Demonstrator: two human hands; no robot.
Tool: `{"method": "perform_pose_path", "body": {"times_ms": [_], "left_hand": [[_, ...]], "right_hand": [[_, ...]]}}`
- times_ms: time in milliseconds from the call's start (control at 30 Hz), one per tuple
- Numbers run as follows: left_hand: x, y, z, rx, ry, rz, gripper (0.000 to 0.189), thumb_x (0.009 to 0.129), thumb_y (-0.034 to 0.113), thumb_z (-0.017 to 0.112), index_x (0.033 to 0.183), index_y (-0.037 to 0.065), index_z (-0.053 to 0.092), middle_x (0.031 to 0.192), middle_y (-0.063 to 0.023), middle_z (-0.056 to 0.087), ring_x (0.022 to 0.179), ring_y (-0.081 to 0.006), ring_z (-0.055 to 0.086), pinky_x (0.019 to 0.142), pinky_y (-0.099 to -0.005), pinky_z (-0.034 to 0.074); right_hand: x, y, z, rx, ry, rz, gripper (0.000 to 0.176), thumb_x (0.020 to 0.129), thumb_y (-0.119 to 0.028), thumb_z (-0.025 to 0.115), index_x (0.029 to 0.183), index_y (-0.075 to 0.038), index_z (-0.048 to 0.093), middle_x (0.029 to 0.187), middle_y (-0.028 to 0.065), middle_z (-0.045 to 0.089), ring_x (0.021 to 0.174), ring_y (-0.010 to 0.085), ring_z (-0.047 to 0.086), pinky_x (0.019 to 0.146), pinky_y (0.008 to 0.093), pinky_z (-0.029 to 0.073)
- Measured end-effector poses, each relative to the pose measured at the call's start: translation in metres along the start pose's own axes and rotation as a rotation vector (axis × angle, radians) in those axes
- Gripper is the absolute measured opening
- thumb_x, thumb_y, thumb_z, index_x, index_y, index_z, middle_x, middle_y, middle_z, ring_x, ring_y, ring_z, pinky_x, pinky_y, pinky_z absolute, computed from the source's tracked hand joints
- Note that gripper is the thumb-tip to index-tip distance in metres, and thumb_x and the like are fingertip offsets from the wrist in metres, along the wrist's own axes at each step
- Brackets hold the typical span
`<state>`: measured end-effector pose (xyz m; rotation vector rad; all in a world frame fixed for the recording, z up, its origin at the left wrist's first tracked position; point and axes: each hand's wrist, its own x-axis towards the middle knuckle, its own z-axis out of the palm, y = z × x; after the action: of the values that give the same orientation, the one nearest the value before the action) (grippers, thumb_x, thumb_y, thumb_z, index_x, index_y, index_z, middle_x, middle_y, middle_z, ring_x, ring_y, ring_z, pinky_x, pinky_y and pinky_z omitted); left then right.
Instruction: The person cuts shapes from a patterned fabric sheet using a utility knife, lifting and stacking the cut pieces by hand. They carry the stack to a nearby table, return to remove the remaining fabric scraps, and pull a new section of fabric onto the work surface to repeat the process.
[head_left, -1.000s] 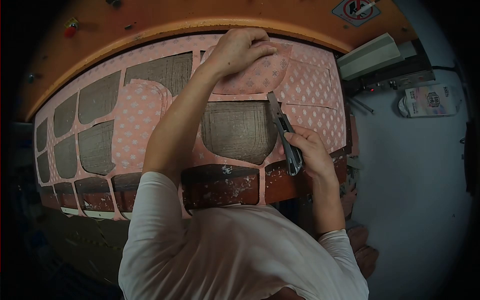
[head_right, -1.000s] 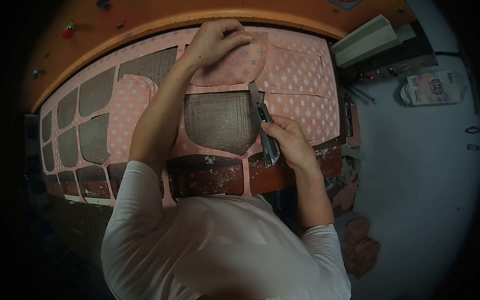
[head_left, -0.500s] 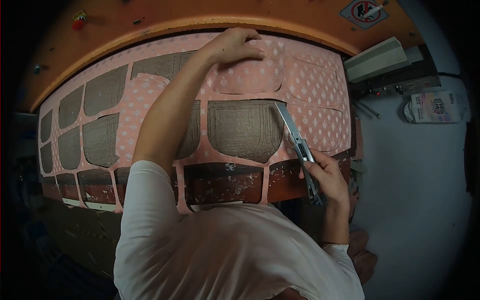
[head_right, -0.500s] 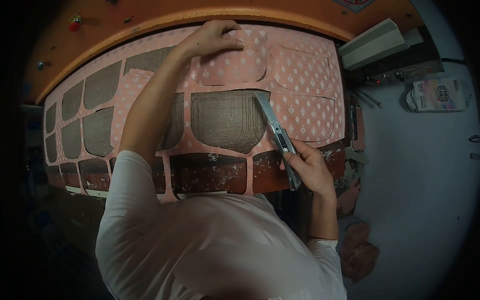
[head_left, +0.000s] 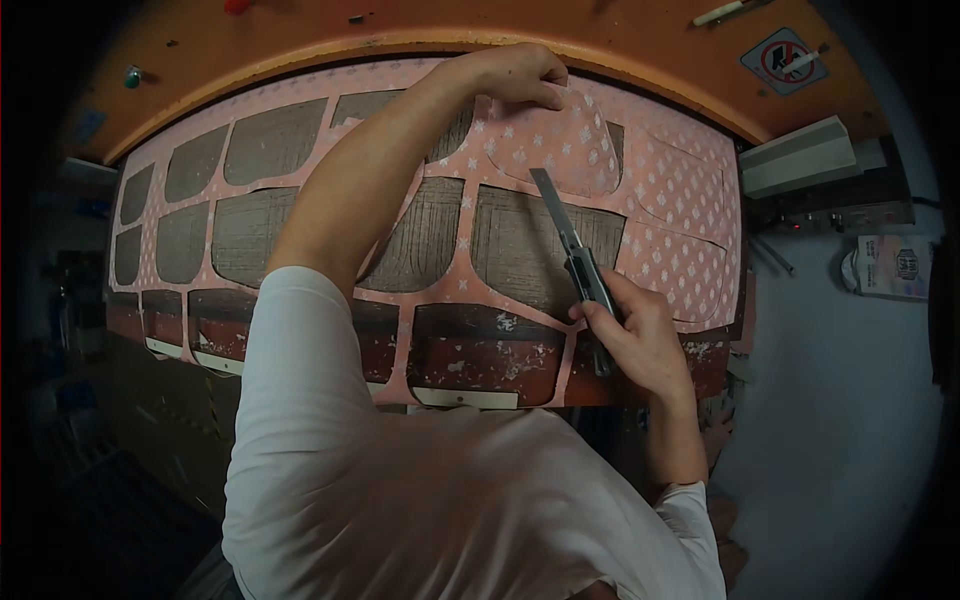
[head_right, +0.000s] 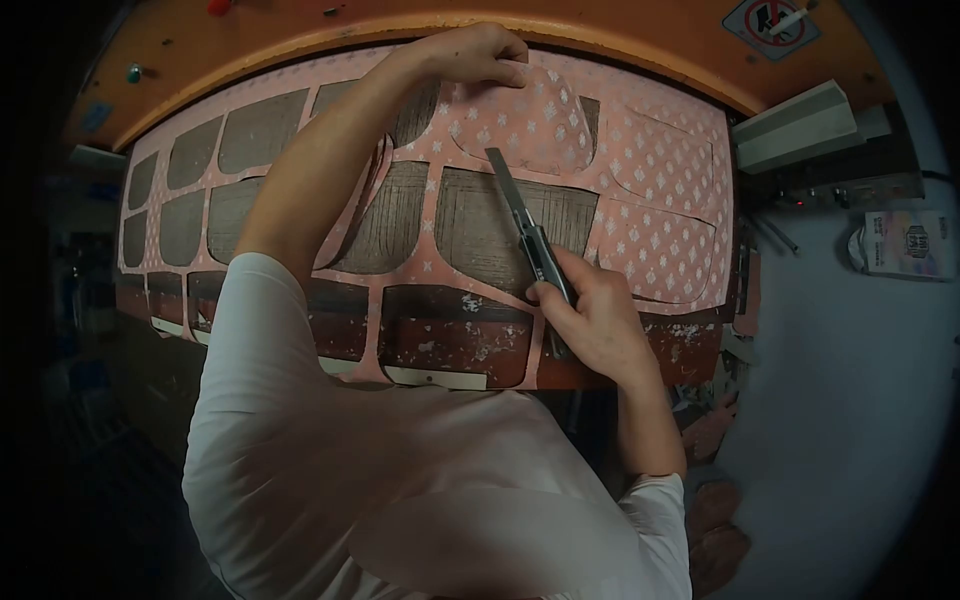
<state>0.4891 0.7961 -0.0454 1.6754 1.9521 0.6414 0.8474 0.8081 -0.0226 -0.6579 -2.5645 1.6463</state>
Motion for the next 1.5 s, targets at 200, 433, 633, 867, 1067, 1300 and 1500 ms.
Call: {"method": "perform_pose_path", "body": {"times_ms": [200,433,633,867,1067,1300,1500], "left_hand": [[-0.001,-0.009,0.004,-0.052,0.033,0.066,0.026,0.091,0.027,0.069,0.097,0.002,0.068,0.072,-0.0011,0.059,0.065,-0.0114,0.053,0.059,-0.0309,0.045],[0.007,-0.022,0.004,0.012,0.049,0.224,0.030,0.089,0.030,0.070,0.099,0.002,0.068,0.075,-0.0078,0.063,0.069,-0.0180,0.058,0.064,-0.0355,0.049],[0.026,-0.032,0.010,-0.024,-0.001,0.245,0.032,0.085,0.033,0.072,0.101,0.005,0.069,0.082,-0.0128,0.068,0.077,-0.0245,0.065,0.069,-0.0401,0.051],[-0.004,-0.020,-0.001,-0.042,0.057,0.343,0.025,0.087,0.029,0.069,0.091,0.004,0.068,0.070,-0.0113,0.063,0.067,-0.0215,0.060,0.065,-0.0378,0.049],[-0.002,-0.026,0.010,-0.028,0.178,0.423,0.027,0.085,0.030,0.070,0.092,0.004,0.069,0.078,-0.0146,0.068,0.075,-0.0297,0.065,0.069,-0.0417,0.050],[-0.006,-0.011,0.002,-0.015,0.153,0.440,0.028,0.085,0.031,0.070,0.092,0.004,0.069,0.080,-0.0149,0.068,0.077,-0.0302,0.066,0.070,-0.0420,0.050],[-0.004,0.003,0.001,0.021,0.134,0.463,0.029,0.085,0.031,0.070,0.093,0.003,0.069,0.079,-0.0146,0.067,0.074,-0.0287,0.065,0.069,-0.0412,0.050]], "right_hand": [[0.045,-0.036,0.048,-0.408,0.130,-0.126,0.022,0.090,-0.018,0.058,0.096,0.004,0.057,0.072,0.0253,0.062,0.070,0.0468,0.061,0.066,0.0525,0.048],[0.097,-0.052,0.102,-0.650,0.341,-0.083,0.024,0.090,-0.018,0.058,0.095,0.005,0.058,0.074,0.0260,0.065,0.073,0.0442,0.066,0.068,0.0523,0.053],[0.118,-0.063,0.129,-0.682,0.441,0.070,0.022,0.089,-0.018,0.059,0.094,0.003,0.060,0.079,0.0277,0.065,0.078,0.0462,0.065,0.071,0.0537,0.050],[0.128,-0.078,0.153,-0.820,0.419,0.291,0.026,0.088,-0.021,0.060,0.096,0.003,0.060,0.080,0.0280,0.066,0.081,0.0447,0.067,0.076,0.0537,0.052],[0.135,-0.080,0.154,-0.898,0.357,0.305,0.026,0.088,-0.019,0.058,0.095,0.005,0.061,0.082,0.0285,0.067,0.082,0.0444,0.067,0.076,0.0528,0.053],[0.136,-0.082,0.146,-0.891,0.375,0.227,0.025,0.086,-0.018,0.059,0.094,0.005,0.063,0.080,0.0297,0.066,0.082,0.0459,0.066,0.077,0.0533,0.052],[0.116,-0.080,0.150,-0.838,0.377,0.269,0.026,0.086,-0.020,0.061,0.096,0.004,0.063,0.081,0.0289,0.066,0.082,0.0457,0.066,0.076,0.0533,0.053]]}}
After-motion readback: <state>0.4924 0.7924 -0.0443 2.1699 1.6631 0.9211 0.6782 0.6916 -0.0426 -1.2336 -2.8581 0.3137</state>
